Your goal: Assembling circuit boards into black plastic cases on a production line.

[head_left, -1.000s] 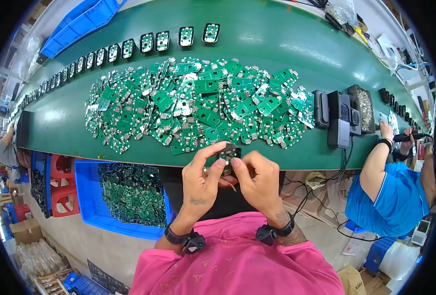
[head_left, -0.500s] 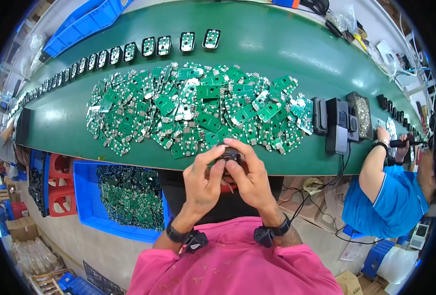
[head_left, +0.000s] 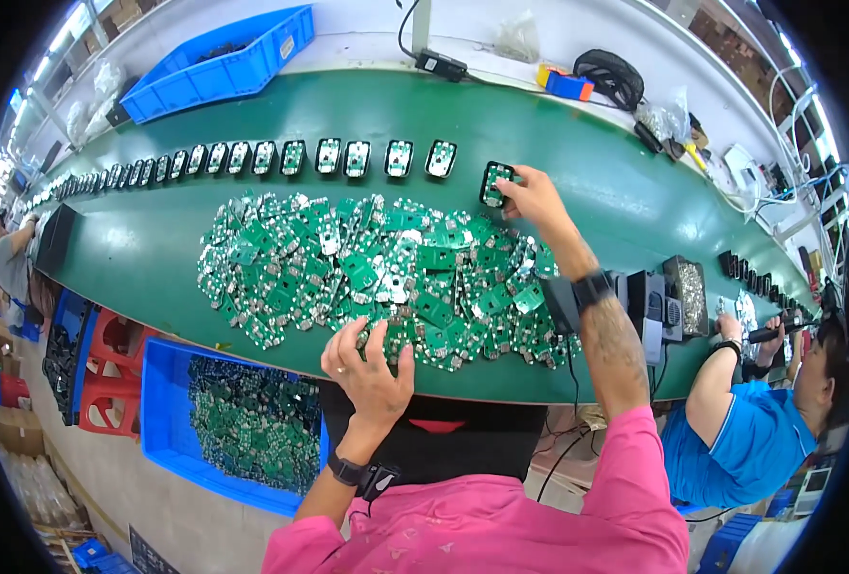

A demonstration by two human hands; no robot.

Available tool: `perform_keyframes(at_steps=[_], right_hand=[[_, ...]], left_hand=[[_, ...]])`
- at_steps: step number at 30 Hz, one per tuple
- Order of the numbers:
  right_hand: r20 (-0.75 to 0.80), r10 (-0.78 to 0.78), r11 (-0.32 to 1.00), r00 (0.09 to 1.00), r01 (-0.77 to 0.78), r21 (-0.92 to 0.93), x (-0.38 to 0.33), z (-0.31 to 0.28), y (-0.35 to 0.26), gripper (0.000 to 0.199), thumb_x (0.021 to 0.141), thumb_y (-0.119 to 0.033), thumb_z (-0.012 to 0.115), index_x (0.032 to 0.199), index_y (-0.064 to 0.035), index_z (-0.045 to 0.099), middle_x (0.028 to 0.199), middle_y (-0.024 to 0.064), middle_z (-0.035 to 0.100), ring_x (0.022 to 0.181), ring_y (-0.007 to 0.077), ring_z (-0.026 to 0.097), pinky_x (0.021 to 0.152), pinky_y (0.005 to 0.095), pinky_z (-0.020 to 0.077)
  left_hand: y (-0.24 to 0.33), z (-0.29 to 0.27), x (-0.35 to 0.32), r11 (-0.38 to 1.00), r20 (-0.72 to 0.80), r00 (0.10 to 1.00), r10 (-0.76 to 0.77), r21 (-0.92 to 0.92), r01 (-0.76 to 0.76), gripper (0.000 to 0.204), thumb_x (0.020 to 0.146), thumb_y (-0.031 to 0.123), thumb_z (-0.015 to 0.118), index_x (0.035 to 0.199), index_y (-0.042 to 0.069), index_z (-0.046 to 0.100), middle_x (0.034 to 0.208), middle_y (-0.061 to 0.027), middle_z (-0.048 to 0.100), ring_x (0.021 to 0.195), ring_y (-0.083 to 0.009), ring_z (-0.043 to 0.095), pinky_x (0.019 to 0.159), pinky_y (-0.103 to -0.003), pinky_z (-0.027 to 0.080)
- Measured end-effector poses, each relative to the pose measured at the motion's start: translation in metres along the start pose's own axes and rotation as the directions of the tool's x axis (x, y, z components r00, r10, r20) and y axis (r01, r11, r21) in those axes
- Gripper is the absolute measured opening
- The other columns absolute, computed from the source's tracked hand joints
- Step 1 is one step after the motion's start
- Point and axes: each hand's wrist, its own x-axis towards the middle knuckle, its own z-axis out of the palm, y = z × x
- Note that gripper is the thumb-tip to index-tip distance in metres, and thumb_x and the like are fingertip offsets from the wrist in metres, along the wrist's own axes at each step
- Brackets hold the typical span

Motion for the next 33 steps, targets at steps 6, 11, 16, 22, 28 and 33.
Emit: perform_keyframes(at_steps=[6, 11, 16, 22, 28, 33], right_hand=[[0.024, 0.135, 0.990, 0.991, -0.134, -0.035, 0.051, 0.017, 0.019, 0.035, 0.089, -0.016, 0.067, 0.120, 0.0015, 0.063, 0.086, 0.0116, 0.071, 0.065, 0.0176, 0.070, 0.058, 0.0309, 0.0589], [0.050, 0.146, 0.986, 0.988, -0.141, -0.087, 0.055, 0.024, 0.009, 0.038, 0.091, -0.019, 0.067, 0.122, 0.0016, 0.060, 0.086, 0.0110, 0.069, 0.065, 0.0176, 0.068, 0.060, 0.0305, 0.0586], [-0.106, -0.177, 0.788, 0.979, 0.076, -0.611, 0.069, 0.016, 0.018, 0.061, 0.084, -0.035, 0.073, 0.132, -0.0021, 0.054, 0.106, 0.0187, 0.067, 0.097, 0.0289, 0.066, 0.085, 0.0422, 0.0545], [0.182, -0.373, 0.520, 0.910, 0.367, -0.771, 0.053, 0.059, -0.041, 0.082, 0.073, -0.045, 0.078, 0.140, -0.0081, 0.048, 0.135, 0.0168, 0.053, 0.128, 0.0335, 0.044, 0.103, 0.0552, 0.0366], [0.300, -0.274, 0.524, 0.914, 0.404, -0.750, 0.062, 0.068, -0.043, 0.071, 0.069, -0.040, 0.078, 0.129, -0.0086, 0.055, 0.122, 0.0120, 0.062, 0.121, 0.0316, 0.051, 0.102, 0.0576, 0.0334], [0.302, -0.301, 0.550, 0.905, 0.423, -0.720, 0.056, 0.070, -0.041, 0.073, 0.069, -0.041, 0.077, 0.130, -0.0080, 0.054, 0.121, 0.0122, 0.062, 0.120, 0.0316, 0.051, 0.102, 0.0571, 0.0335]], left_hand=[[-0.004, 0.005, -0.007, 0.999, -0.052, 0.999, 0.013, 0.048, -0.010, 0.047, 0.085, 0.036, 0.061, 0.123, 0.008, 0.056, 0.131, -0.0155, 0.047, 0.126, -0.0358, 0.043, 0.111, -0.056, 0.022], [-0.006, 0.002, -0.005, 0.998, -0.008, 1.000, 0.021, 0.060, -0.021, 0.041, 0.084, 0.034, 0.061, 0.117, 0.009, 0.059, 0.129, -0.0151, 0.050, 0.124, -0.0352, 0.045, 0.110, -0.055, 0.022], [-0.002, 0.006, -0.003, 0.998, -0.011, 0.999, 0.031, 0.056, -0.030, 0.039, 0.083, 0.034, 0.061, 0.114, 0.010, 0.060, 0.127, -0.0143, 0.052, 0.122, -0.0350, 0.046, 0.110, -0.055, 0.023], [-0.004, 0.004, -0.005, 0.996, -0.019, 0.999, 0.038, 0.085, -0.036, 0.039, 0.081, 0.034, 0.061, 0.112, 0.010, 0.061, 0.124, -0.0141, 0.053, 0.120, -0.0344, 0.047, 0.109, -0.053, 0.025], [-0.001, 0.006, -0.004, 0.998, -0.015, 1.000, 0.025, 0.063, -0.024, 0.039, 0.080, 0.034, 0.061, 0.111, 0.011, 0.060, 0.122, -0.0133, 0.054, 0.118, -0.0338, 0.048, 0.109, -0.053, 0.025], [-0.002, 0.005, -0.005, 0.998, -0.010, 1.000, 0.023, 0.060, -0.023, 0.040, 0.079, 0.034, 0.062, 0.112, 0.011, 0.060, 0.123, -0.0129, 0.054, 0.118, -0.0337, 0.048, 0.109, -0.053, 0.025]])
